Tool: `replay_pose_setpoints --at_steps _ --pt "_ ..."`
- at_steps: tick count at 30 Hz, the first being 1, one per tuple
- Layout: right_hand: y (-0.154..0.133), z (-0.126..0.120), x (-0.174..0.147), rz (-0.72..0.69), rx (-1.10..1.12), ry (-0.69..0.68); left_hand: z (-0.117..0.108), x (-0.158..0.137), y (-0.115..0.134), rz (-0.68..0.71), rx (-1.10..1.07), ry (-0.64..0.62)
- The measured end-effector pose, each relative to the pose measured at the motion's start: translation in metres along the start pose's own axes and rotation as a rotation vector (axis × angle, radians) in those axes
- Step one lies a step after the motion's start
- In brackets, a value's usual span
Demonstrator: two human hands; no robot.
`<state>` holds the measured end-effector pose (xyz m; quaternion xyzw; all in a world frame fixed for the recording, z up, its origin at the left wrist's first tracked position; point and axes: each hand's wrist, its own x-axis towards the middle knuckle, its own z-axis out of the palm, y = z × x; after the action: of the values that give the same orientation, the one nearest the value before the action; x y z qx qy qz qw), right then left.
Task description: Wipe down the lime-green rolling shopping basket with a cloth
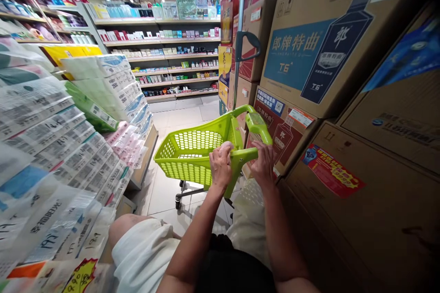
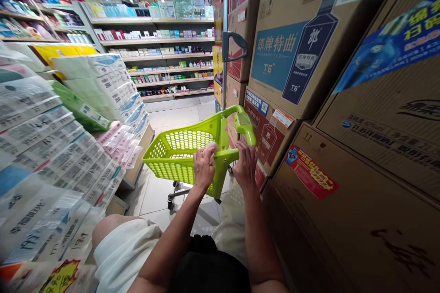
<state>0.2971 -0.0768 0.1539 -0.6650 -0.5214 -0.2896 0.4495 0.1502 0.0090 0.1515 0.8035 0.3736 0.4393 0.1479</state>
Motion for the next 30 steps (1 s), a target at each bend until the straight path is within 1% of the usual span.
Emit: replay_pose_setpoints --at_steps 3,5,7,9,12,14,15,17,22,24,25,27,29,30 --pt "-0.001 0.001 -0.001 -0.012 0.023 0.005 -0.004 -0.009 -0.016 -0.054 -0.097 0.036" --pt "-0.003 0.003 -0.002 0.002 0.035 0.012 -0.006 -0.009 -0.018 -0.065 -0.160 0.026" --pt "-0.005 0.004 -0.003 0.031 0.037 0.020 -0.005 -0.007 -0.010 -0.047 -0.194 -0.006" --pt "-0.006 0.005 -0.004 0.051 0.034 0.024 -0.003 -0.004 0.007 -0.012 -0.192 -0.037" --pt "-0.004 0.004 -0.005 0.041 0.036 0.004 0.001 -0.005 0.030 0.059 -0.170 -0.065" --pt "-0.002 0.003 -0.005 0.025 0.033 -0.013 0.000 -0.008 0.032 0.094 -0.165 -0.076" --pt "0.000 0.002 -0.005 0.019 0.028 -0.019 -0.002 -0.010 0.027 0.095 -0.158 -0.076" --pt "0.001 0.000 -0.006 0.013 0.025 -0.025 -0.009 -0.013 0.007 0.057 -0.126 -0.063" --pt "-0.003 -0.001 -0.005 0.025 0.053 -0.014 -0.037 -0.017 -0.077 -0.130 0.002 0.051" --pt "-0.006 0.000 -0.005 0.043 0.059 -0.006 -0.045 -0.017 -0.103 -0.191 0.031 0.114" --pt "-0.008 0.001 -0.006 0.052 0.059 -0.004 -0.047 -0.017 -0.112 -0.214 0.036 0.144" --pt "-0.011 0.004 -0.007 0.069 0.053 0.000 -0.045 -0.017 -0.118 -0.253 0.027 0.203" --pt "-0.014 0.006 -0.008 0.079 0.046 0.011 -0.038 -0.017 -0.114 -0.254 -0.016 0.237" --pt "-0.014 0.007 -0.009 0.079 0.043 0.017 -0.032 -0.018 -0.110 -0.232 -0.044 0.242"
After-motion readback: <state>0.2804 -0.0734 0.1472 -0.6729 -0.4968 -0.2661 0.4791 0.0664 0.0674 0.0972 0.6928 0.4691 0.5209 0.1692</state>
